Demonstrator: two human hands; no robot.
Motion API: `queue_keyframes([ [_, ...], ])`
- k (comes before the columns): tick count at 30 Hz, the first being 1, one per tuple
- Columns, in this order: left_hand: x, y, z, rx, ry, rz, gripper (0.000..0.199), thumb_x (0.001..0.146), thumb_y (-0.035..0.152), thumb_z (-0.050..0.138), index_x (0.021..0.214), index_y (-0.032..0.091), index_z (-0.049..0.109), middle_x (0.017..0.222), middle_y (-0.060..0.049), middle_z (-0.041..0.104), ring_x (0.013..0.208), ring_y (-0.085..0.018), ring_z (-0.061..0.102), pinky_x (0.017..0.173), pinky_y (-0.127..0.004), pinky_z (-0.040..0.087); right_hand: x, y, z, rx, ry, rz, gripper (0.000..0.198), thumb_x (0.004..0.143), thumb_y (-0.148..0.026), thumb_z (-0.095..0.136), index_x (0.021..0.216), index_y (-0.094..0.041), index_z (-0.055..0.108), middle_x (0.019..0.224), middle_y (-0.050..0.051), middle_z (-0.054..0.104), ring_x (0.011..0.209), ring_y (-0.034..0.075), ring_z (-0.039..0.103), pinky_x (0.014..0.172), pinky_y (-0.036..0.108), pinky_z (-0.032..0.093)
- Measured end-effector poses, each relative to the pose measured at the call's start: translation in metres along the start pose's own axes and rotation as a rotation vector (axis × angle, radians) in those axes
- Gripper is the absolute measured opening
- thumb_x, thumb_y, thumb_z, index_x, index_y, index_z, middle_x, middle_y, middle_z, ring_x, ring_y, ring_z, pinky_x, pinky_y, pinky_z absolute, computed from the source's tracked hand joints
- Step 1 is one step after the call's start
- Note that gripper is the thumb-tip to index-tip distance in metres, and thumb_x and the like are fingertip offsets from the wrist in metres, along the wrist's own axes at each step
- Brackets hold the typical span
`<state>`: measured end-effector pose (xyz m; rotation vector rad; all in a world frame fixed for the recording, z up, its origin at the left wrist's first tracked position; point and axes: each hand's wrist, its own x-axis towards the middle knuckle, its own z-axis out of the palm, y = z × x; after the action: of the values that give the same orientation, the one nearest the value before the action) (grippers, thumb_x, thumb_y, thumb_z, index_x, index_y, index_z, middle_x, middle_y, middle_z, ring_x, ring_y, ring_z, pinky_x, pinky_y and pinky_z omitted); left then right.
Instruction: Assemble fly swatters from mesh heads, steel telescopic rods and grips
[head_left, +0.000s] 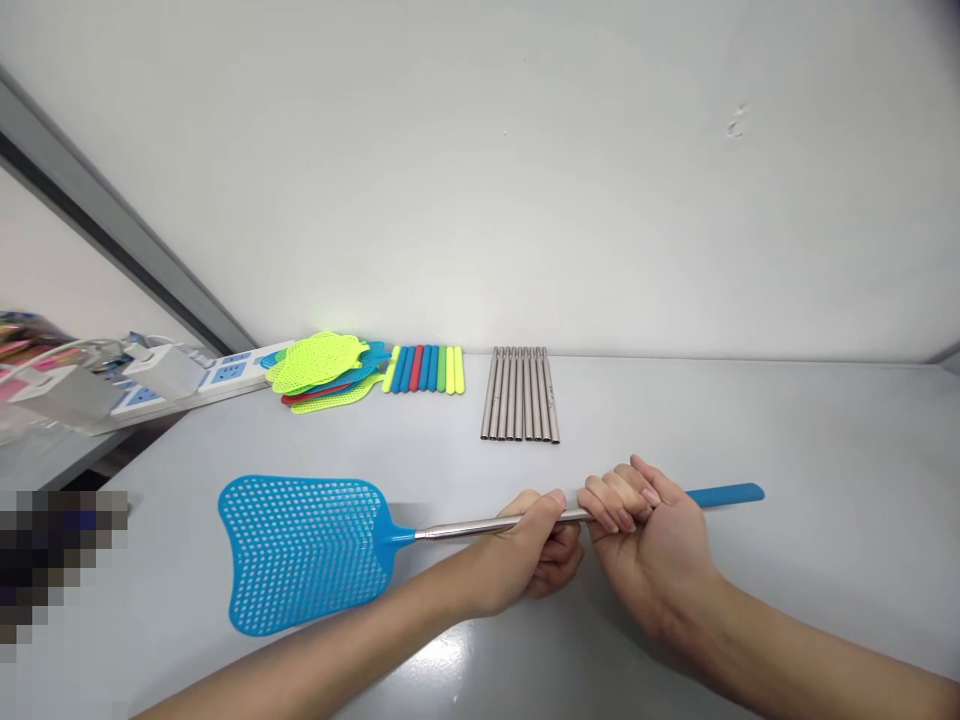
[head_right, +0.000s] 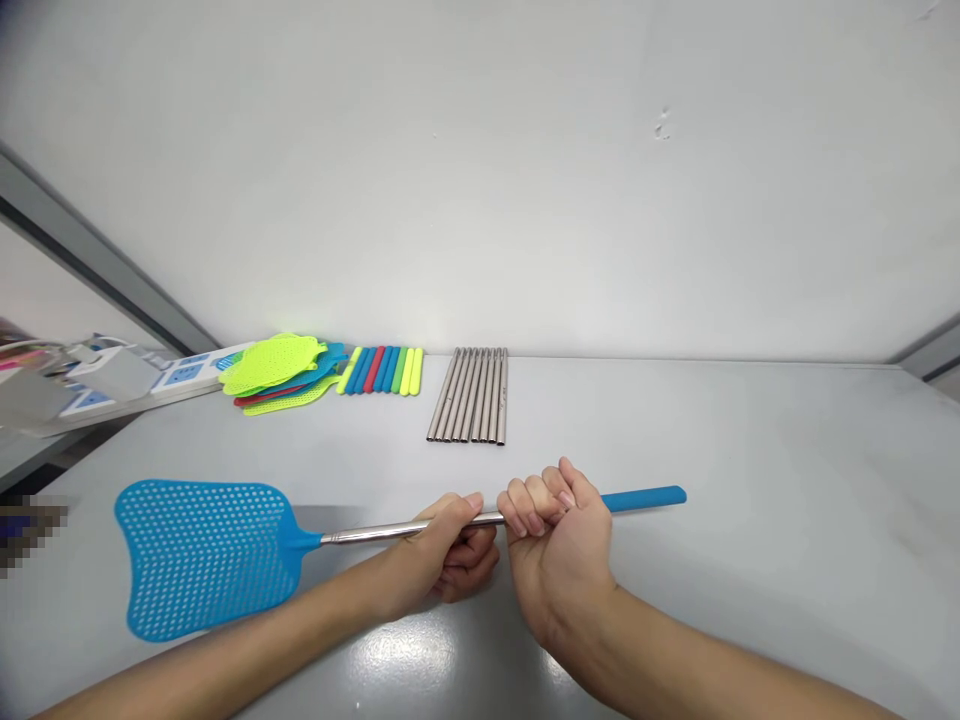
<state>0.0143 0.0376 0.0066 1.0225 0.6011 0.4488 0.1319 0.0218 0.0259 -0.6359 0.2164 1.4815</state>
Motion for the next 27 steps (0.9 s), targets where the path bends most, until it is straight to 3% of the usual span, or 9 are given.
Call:
queue_keyframes([
  [13,0.0,0.005,0.003,-0.009,-0.036,-0.035,0.041,0.084,0.035,0.023,0.047,0.019,0.022,0.042,0.006,0.022,0.038,-0.006,0.016,0.037,-0.022,0.008,0.0,0.003,0.0,-0.018,-0.03,0.018,0.036,0.076,-0.018,0.039,0.049,-0.019,0.016,0.04,-0.008,0.013,0.036,0.008,0.018,0.036,0.022,0.022],
  [20,0.003,-0.003,0.0,-0.112,-0.04,-0.044,0.043,0.083,0.041,0.026,0.047,0.018,0.027,0.039,0.006,0.023,0.034,-0.005,0.017,0.034,-0.02,0.009,-0.001,-0.003,0.004,-0.021,-0.004,0.086,0.035,0.077,-0.017,0.037,0.048,-0.019,0.018,0.04,-0.007,0.016,0.036,0.008,0.026,0.039,0.022,0.029],
  [24,0.005,-0.006,-0.001,-0.187,-0.034,-0.036,0.045,0.083,0.043,0.028,0.046,0.017,0.029,0.037,0.006,0.026,0.031,-0.005,0.023,0.032,-0.019,0.015,-0.004,-0.003,0.008,-0.137,-0.015,0.096,0.029,0.08,-0.028,0.037,0.052,-0.02,0.033,0.047,-0.004,0.035,0.045,0.01,0.041,0.05,0.027,0.04],
  [27,0.005,-0.006,0.0,-0.178,-0.022,-0.028,0.047,0.083,0.045,0.029,0.045,0.016,0.031,0.036,0.006,0.027,0.03,-0.005,0.024,0.031,-0.018,0.016,-0.012,-0.001,0.006,-0.334,0.05,0.178,0.024,0.08,-0.041,0.037,0.072,-0.021,0.048,0.06,0.0,0.049,0.06,0.016,0.052,0.06,0.033,0.043],
])
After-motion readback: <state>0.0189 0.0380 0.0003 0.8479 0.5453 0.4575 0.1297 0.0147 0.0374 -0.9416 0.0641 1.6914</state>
